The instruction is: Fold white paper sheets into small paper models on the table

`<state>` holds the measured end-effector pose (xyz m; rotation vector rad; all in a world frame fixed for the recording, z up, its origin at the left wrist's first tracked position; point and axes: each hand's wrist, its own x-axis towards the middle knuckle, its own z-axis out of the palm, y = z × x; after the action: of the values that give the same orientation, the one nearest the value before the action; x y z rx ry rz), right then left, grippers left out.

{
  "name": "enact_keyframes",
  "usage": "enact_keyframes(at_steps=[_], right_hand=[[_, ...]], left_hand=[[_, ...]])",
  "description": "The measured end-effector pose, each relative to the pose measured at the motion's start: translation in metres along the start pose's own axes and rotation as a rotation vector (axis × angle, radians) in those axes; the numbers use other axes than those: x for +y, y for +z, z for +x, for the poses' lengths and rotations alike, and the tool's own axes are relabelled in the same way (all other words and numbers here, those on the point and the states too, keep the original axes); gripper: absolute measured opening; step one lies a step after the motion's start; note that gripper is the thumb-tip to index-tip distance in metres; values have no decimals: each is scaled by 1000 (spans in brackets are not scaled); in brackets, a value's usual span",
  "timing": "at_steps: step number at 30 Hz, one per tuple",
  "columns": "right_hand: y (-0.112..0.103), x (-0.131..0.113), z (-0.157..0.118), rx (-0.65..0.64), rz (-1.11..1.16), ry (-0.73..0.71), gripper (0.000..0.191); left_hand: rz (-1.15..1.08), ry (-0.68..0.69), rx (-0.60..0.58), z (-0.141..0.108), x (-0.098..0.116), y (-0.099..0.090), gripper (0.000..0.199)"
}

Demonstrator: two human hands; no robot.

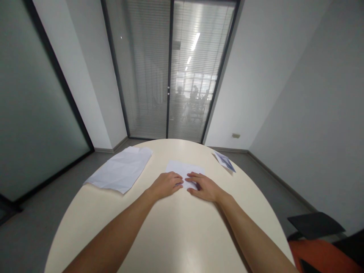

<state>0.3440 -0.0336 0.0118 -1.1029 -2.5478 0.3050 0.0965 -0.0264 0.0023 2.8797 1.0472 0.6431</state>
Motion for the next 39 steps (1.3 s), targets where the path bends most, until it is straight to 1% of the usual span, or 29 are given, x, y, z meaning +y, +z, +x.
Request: enact_keyframes(at_steps=[5, 14, 18, 21, 26, 30, 32, 35, 37, 39], right_hand=[[1, 1, 1, -5, -26, 2, 52], [-4, -5, 1, 29, 16, -15, 34], [-5, -1, 1, 38, 42, 15, 34], [-10, 1, 1, 30, 39, 67, 37], [-20, 5, -2, 34, 29, 139, 39], [-27, 14, -8, 41, 32, 168, 35], [-29, 21, -12, 68, 48, 196, 32], [-30, 30, -15, 126, 110, 287, 27], [-29, 34, -16, 173, 168, 354, 28], [-26, 36, -15, 225, 249, 382, 31]], left_hand=[[26, 17, 11, 0, -1, 1, 20], [7, -10, 26, -1, 2, -2, 21], [-12, -32, 20, -2, 1, -4, 22], [-44, -110, 39, -3, -4, -4, 23], [-126, -301, 83, -5, -16, -1, 25], [-195, -373, 135, -6, -23, 0, 26], [-238, -399, 162, -7, -25, 0, 26], [-292, -436, 214, -7, -28, 2, 27], [-330, -462, 263, -6, -30, 3, 27], [-382, -487, 310, -5, -31, 3, 27]])
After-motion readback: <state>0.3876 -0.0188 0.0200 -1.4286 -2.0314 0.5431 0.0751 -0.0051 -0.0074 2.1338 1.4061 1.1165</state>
